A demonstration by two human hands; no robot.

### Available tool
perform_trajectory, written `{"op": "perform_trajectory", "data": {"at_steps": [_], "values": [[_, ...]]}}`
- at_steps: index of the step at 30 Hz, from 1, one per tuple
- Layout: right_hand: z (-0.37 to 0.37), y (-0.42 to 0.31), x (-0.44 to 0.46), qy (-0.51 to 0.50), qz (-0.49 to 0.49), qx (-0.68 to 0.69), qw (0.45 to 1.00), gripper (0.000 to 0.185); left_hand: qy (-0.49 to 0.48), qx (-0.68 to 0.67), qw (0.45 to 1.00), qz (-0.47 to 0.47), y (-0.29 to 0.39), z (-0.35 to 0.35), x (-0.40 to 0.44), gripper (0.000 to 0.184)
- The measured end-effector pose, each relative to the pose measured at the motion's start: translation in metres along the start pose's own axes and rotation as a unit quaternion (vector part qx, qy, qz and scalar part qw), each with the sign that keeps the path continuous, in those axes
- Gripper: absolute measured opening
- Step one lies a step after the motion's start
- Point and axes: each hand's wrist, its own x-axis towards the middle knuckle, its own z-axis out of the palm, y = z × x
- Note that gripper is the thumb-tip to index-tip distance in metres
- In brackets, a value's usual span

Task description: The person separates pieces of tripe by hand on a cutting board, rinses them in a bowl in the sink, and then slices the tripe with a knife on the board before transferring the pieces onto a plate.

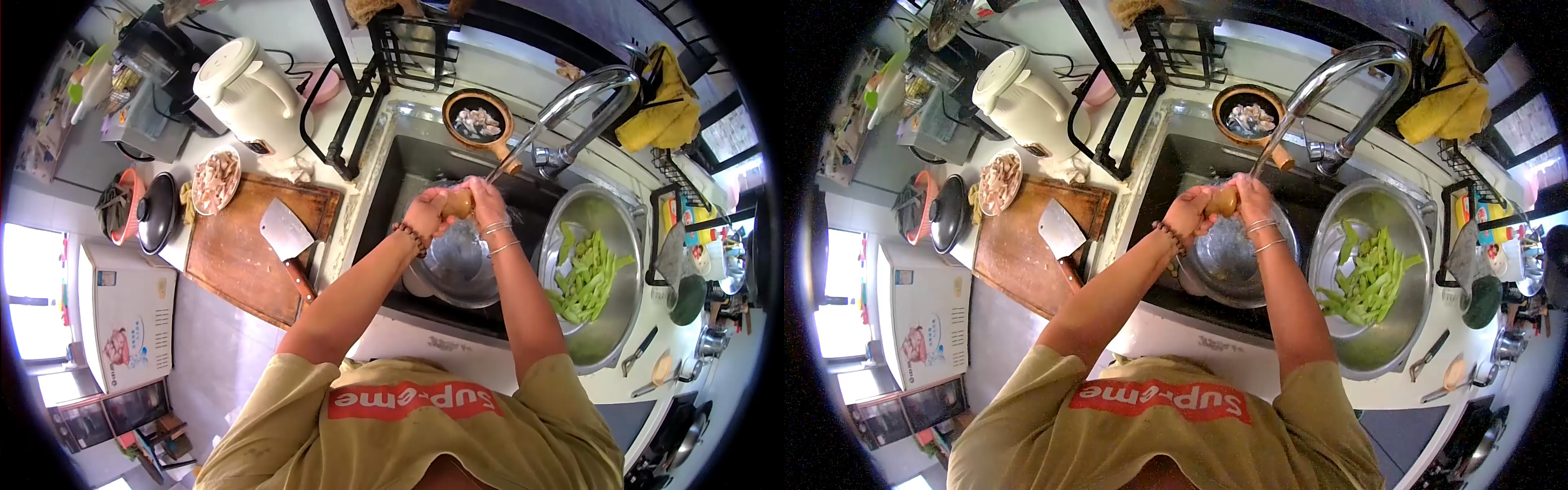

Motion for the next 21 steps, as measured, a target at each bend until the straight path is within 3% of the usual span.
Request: {"op": "perform_trajectory", "data": {"at_steps": [3, 8, 13, 17, 21], "values": [[-0.007, 0.007, 0.007, 0.038, -0.074, 0.061, 0.995, 0.021, 0.017, -0.02, 1.0, -0.006, -0.003, 0.012, 0.015, 0.025], [-0.029, 0.016, 0.017, 0.075, -0.051, 0.054, 0.994, 0.014, 0.047, 0.011, 0.999, 0.007, -0.012, 0.007, 0.024, 0.029], [-0.021, 0.005, 0.006, 0.122, -0.037, 0.094, 0.987, 0.011, 0.107, -0.095, 0.989, -0.031, -0.038, -0.016, 0.037, 0.028], [-0.009, 0.006, 0.006, 0.126, -0.028, 0.131, 0.983, 0.013, 0.066, -0.12, 0.986, -0.094, -0.036, 0.009, 0.025, 0.028], [0.0, 0.007, 0.003, 0.143, -0.07, 0.007, 0.987, 0.021, 0.013, -0.18, 0.982, -0.046, -0.037, 0.015, 0.034, 0.029]]}}
